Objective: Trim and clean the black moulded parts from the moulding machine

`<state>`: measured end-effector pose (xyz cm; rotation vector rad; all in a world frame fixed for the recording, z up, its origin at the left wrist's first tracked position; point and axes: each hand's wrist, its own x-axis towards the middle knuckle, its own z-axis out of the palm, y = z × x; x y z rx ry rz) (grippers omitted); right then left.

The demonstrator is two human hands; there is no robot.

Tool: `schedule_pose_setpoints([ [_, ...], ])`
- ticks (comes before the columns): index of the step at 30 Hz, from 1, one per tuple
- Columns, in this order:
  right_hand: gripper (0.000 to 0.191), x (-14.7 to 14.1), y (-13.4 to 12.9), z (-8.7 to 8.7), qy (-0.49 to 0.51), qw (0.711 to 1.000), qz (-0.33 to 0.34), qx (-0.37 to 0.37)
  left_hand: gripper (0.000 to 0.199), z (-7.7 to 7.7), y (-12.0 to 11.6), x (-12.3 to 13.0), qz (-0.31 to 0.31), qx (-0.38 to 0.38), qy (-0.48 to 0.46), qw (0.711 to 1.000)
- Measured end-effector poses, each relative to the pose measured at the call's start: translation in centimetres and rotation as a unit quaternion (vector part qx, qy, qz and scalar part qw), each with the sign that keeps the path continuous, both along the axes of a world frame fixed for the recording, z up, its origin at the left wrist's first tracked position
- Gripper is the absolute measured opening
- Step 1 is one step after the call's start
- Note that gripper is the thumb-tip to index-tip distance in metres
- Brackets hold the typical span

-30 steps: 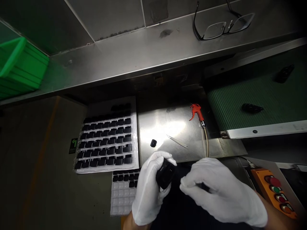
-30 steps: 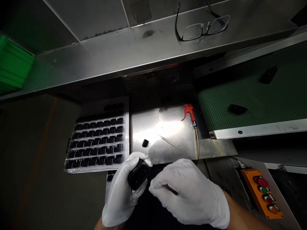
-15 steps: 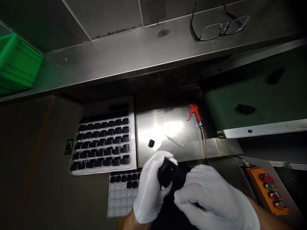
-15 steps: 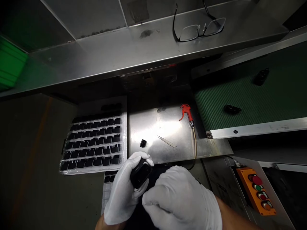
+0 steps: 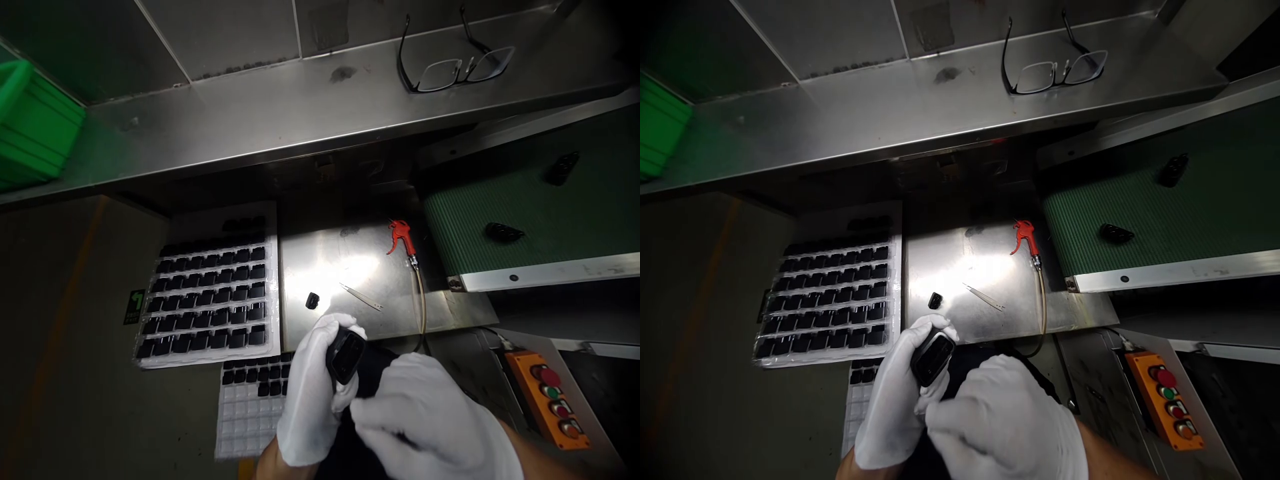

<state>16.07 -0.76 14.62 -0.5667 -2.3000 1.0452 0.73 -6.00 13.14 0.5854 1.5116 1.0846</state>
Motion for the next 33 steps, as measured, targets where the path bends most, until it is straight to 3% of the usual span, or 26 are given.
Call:
schedule_pose_setpoints([
  [4,0.042,0.5,0.3,-1.0,-0.016,0.991,-0.134,0.009,0.026,-0.2,-0.4,-0.4,-0.055,0.077,0.095,0.991],
  [8,0.057,0.0,0.4,-1.3,-0.07,0.982,-0.169,-0.048,0.038,-0.4,-0.6,-0.5,-0.057,0.105,0.208,0.971],
  [11,0.049,-0.5,0.2,-1.4,-0.104,0.975,-0.164,-0.111,0.037,-0.2,-0.5,-0.1,-0.027,0.04,0.179,0.983],
  [14,0.041,-0.7,-0.1,-1.8,-0.07,0.974,-0.18,-0.12,0.031,0.1,-0.3,0.4,0.003,0.007,0.131,0.991],
  [18,0.033,-1.0,-0.1,-2.7,-0.005,0.965,-0.232,-0.124,0.032,0.4,-0.2,0.9,0.019,0.02,0.134,0.991],
  [24,0.018,-1.0,0.5,-3.2,-0.029,0.963,-0.262,-0.053,0.033,0.2,-0.3,1.1,-0.015,0.059,0.142,0.988],
  [26,0.015,-0.9,1.0,-3.1,-0.048,0.961,-0.239,-0.129,0.032,0.4,0.0,1.1,-0.028,0.078,0.143,0.986],
  [28,0.014,-0.7,1.6,-2.9,-0.065,0.94,-0.204,-0.266,0.03,0.7,0.5,1.0,-0.037,0.068,0.107,0.991],
  [30,0.02,-0.5,2.1,-2.6,-0.071,0.897,-0.169,-0.403,0.041,1.0,1.1,0.9,-0.047,0.028,0.035,0.998],
  [33,0.033,-0.3,2.4,-2.2,-0.042,0.83,-0.097,-0.547,0.05,1.0,2.2,0.6,-0.081,0.0,-0.018,0.997],
])
